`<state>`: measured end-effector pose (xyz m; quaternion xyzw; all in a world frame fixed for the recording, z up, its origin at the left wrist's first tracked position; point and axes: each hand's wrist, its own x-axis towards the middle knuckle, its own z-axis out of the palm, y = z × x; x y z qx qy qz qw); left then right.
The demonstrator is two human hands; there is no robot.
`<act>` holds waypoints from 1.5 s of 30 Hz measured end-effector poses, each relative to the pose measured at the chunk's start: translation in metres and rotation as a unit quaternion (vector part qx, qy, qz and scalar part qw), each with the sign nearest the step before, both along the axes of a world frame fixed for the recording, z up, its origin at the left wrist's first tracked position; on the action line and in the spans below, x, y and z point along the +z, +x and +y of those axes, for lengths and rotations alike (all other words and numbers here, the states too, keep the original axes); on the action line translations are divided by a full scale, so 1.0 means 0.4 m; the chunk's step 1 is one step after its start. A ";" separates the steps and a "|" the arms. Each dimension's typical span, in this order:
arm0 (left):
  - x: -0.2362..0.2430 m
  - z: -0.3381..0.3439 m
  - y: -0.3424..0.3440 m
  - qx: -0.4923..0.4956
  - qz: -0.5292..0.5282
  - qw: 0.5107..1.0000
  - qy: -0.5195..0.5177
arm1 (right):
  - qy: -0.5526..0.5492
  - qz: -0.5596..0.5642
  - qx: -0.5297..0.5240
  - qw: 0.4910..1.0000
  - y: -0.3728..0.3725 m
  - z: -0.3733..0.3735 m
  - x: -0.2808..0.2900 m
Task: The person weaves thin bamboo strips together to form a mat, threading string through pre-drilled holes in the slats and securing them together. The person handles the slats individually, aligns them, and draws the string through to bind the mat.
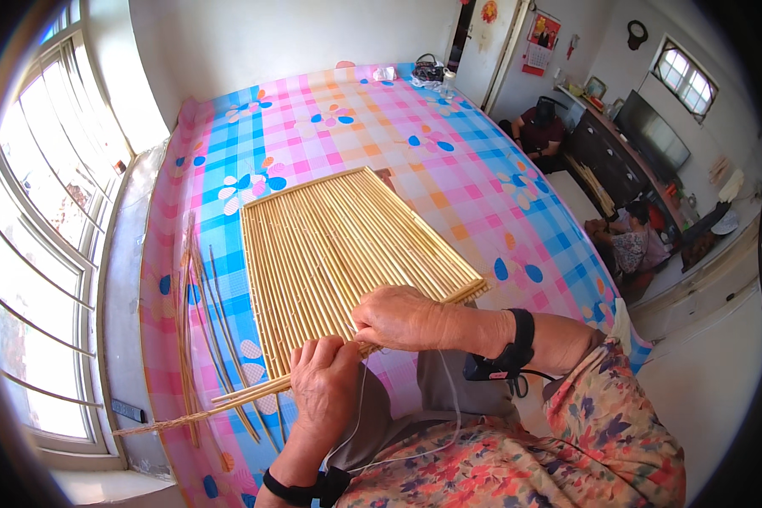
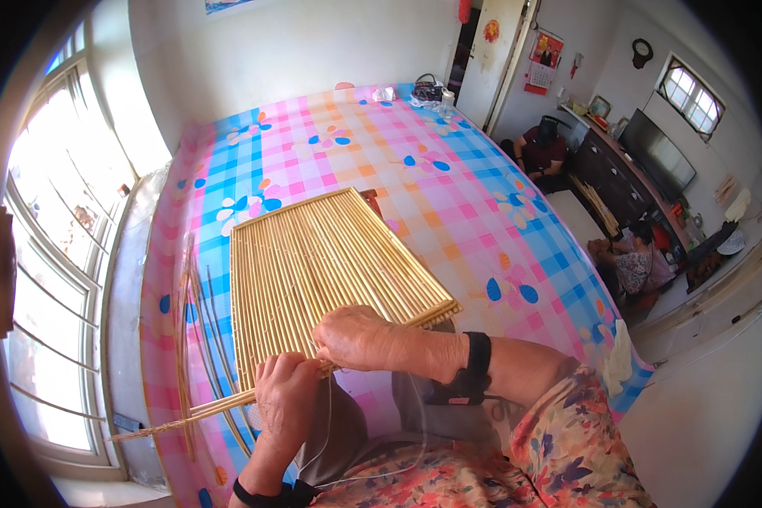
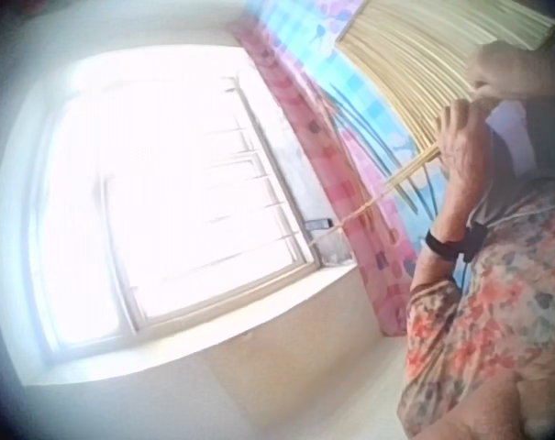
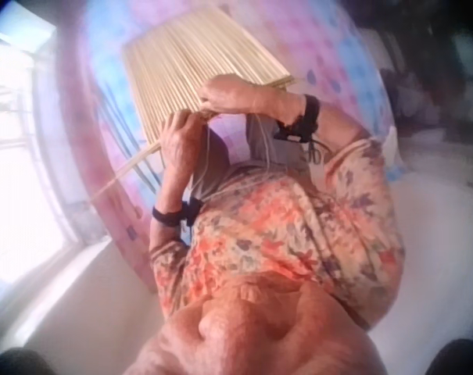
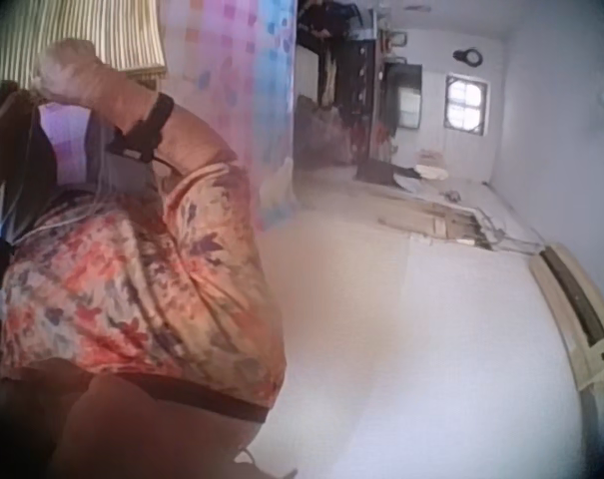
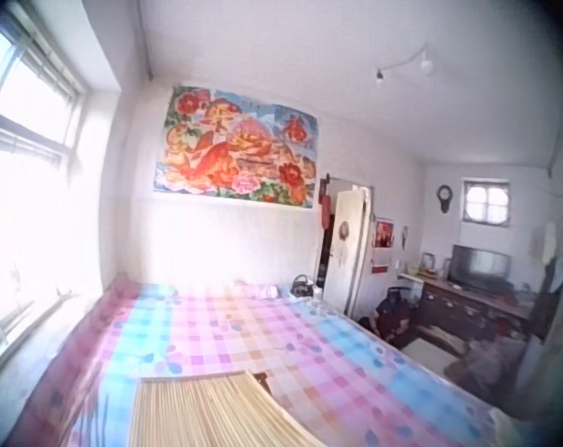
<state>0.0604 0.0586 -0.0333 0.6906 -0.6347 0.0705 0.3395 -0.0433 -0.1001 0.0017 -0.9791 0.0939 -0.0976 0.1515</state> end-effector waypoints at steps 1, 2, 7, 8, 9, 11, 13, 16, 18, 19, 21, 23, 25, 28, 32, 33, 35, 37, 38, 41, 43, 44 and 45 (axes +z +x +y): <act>0.001 0.001 -0.003 0.003 -0.002 1.000 0.001 | 0.088 0.076 -0.004 0.993 0.010 -0.009 0.003; 0.000 0.002 -0.004 0.009 -0.002 1.000 0.000 | 0.174 0.153 -0.009 0.973 0.019 -0.020 0.006; 0.004 0.001 -0.004 0.010 -0.010 1.000 0.005 | 0.268 0.213 0.012 0.940 0.057 -0.046 -0.014; 0.003 0.000 -0.003 0.010 -0.011 1.000 0.007 | 0.268 0.216 0.013 0.939 0.062 -0.045 -0.023; -0.003 -0.003 0.000 0.015 -0.006 1.000 -0.002 | 0.252 0.159 -0.005 0.955 0.066 -0.040 -0.036; 0.014 -0.002 -0.005 0.004 -0.010 1.000 0.017 | 0.250 0.040 -0.064 0.965 0.096 -0.048 -0.071; 0.014 0.002 -0.004 0.001 -0.013 0.999 0.032 | 0.459 0.015 -0.154 0.875 0.141 -0.116 -0.018; 0.013 0.005 0.002 0.012 -0.008 1.000 0.019 | 0.700 -0.044 -0.159 0.695 0.147 -0.190 -0.025; 0.002 0.004 0.006 0.021 0.000 1.000 0.017 | 0.735 -0.005 -0.094 0.671 0.134 -0.202 0.029; 0.002 0.007 0.004 0.030 0.007 0.999 0.018 | 0.740 -0.050 -0.090 0.664 0.126 -0.241 0.067; 0.003 0.010 0.007 0.026 0.008 0.999 0.024 | 0.670 -0.216 -0.116 0.701 0.132 -0.395 0.181; 0.008 0.001 0.003 0.006 0.009 1.000 0.019 | 0.510 -0.456 -0.099 0.723 0.046 -0.584 0.342; 0.008 -0.001 0.001 0.007 0.001 1.000 0.023 | 0.420 -0.510 -0.117 0.742 -0.026 -0.613 0.436; -0.004 0.010 0.006 0.033 0.011 0.999 0.026 | 0.519 -0.249 -0.109 0.811 0.038 -0.450 0.335; 0.009 0.007 0.000 0.023 0.008 0.999 0.045 | 0.525 0.060 0.010 0.849 0.050 -0.270 0.127; 0.015 0.008 -0.004 0.027 0.011 0.998 0.051 | 0.542 0.095 0.009 0.835 0.042 -0.242 0.106; 0.017 0.006 -0.004 0.033 0.006 0.999 0.039 | 0.550 0.128 0.024 0.825 0.044 -0.217 0.080; 0.018 0.010 -0.004 0.037 0.009 0.998 0.042 | 0.525 0.125 0.045 0.840 0.050 -0.208 0.056; 0.019 0.009 -0.004 0.034 0.009 0.999 0.037 | 0.495 0.116 0.062 0.859 0.053 -0.207 0.040; 0.026 0.007 -0.008 0.037 0.010 0.998 0.044 | 0.444 0.180 0.116 0.870 0.042 -0.184 0.015; 0.028 0.009 -0.010 0.039 0.009 0.998 0.039 | 0.400 0.198 0.150 0.882 0.039 -0.164 0.014; 0.026 0.011 -0.009 0.041 0.010 0.998 0.038 | 0.403 0.200 0.154 0.880 0.037 -0.158 0.016; 0.025 0.013 -0.009 0.041 0.010 0.998 0.037 | 0.380 0.210 0.162 0.886 0.035 -0.153 0.016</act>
